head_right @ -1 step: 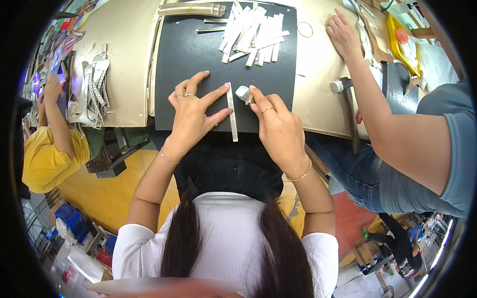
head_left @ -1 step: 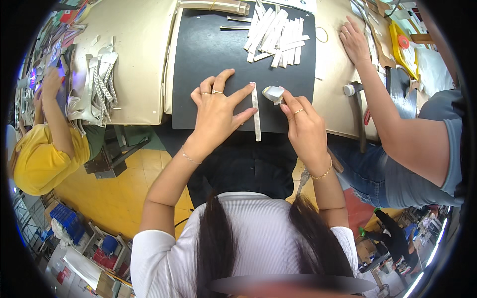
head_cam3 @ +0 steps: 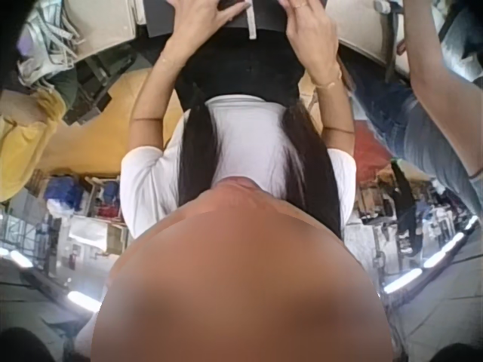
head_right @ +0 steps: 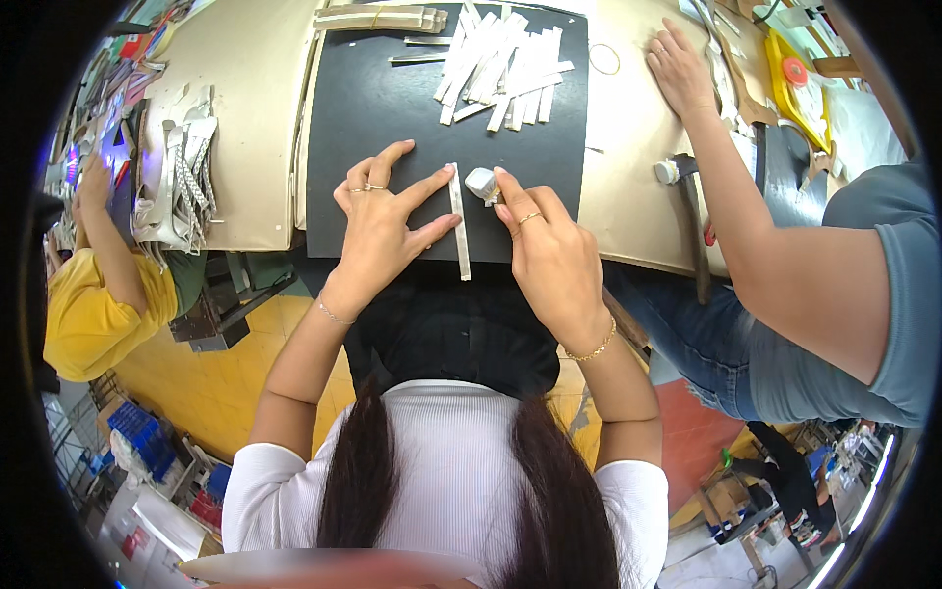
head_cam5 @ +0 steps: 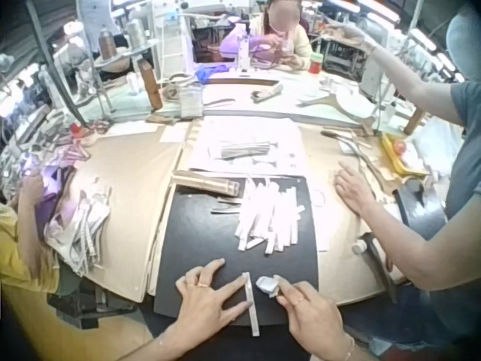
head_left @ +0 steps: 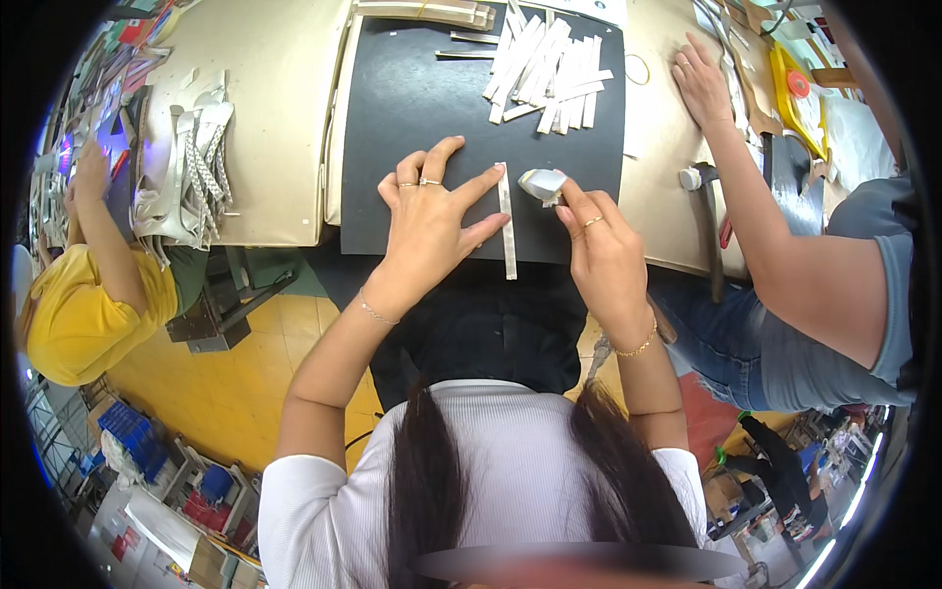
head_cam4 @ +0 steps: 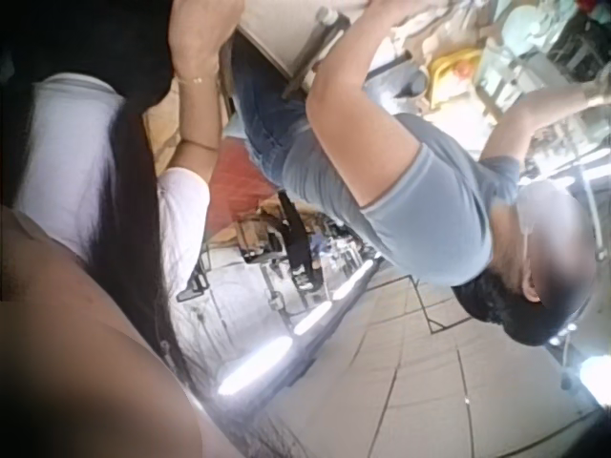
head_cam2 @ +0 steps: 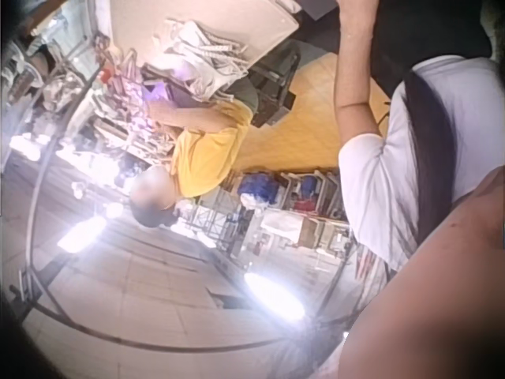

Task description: The person smooths multiple small leather straps on a black mat using a handheld tool, then gathers the finished straps and briefly handles a sandal. The person works at a table in a workshop with other workers visible nearby.

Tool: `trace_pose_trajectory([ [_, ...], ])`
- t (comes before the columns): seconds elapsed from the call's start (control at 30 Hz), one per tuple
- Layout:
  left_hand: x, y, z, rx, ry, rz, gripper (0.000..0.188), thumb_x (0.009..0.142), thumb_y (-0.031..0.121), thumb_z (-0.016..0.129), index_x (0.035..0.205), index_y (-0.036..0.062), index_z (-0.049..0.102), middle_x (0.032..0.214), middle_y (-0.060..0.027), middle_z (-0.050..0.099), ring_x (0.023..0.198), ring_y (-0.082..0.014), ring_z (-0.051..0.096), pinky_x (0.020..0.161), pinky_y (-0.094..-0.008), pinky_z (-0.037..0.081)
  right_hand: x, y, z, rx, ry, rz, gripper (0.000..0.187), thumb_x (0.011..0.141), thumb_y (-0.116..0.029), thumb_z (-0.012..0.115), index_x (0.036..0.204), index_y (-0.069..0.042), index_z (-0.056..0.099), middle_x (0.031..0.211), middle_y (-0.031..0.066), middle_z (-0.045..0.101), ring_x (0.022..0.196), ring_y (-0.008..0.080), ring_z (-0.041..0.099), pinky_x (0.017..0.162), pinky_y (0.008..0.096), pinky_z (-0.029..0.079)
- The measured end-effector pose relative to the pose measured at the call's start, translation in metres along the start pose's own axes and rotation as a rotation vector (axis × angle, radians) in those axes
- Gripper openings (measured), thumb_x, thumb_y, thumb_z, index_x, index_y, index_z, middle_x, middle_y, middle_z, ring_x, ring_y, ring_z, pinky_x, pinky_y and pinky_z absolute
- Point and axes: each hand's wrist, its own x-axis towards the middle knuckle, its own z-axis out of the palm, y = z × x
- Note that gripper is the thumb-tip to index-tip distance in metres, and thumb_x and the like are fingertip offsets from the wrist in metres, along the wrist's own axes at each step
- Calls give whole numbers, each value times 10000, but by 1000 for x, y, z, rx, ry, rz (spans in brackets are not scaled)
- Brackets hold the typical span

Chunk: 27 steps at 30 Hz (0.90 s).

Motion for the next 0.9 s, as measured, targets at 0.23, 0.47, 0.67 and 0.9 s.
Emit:
trace_pose_trajectory([
  [0.23, 4, -4, 2, -12, -11, -11, 492, 745, 369, 858, 1218, 300, 742, 1440, -101, 483, 1254, -357, 413, 1033, -493, 276, 6, -11, 12, -68, -106, 21, 336, 970, -153, 652, 1305, -125, 659, 888, 95, 645, 703, 311, 680, 612, 405, 549],
  [0.47, 5, -5, 2, -35, -6, -27, 492, 739, 354, 863, 1211, 293, 738, 1429, -112, 490, 1257, -365, 406, 1022, -499, 280, 7, -13, 10, 20, 117, -68, 368, 972, -142, 646, 1340, -125, 636, 849, 102, 629, 714, 317, 673, 613, 413, 543],
  [0.67, 6, -3, 1, -41, -28, -53, 509, 729, 377, 867, 1212, 279, 740, 1444, -95, 486, 1289, -360, 402, 1069, -494, 270, 4, -16, 11, 98, 92, -25, 399, 978, -153, 639, 1375, -137, 611, 829, 119, 621, 681, 329, 661, 611, 425, 540],
  [0.9, 8, 1, 0, -24, -46, -63, 690, 728, 301, 865, 1365, 178, 631, 1458, -100, 467, 1276, -359, 415, 1056, -491, 290, 8, -2, 15, 69, -32, 61, 357, 966, -163, 656, 1323, -144, 660, 893, 117, 666, 722, 323, 664, 643, 425, 532],
])
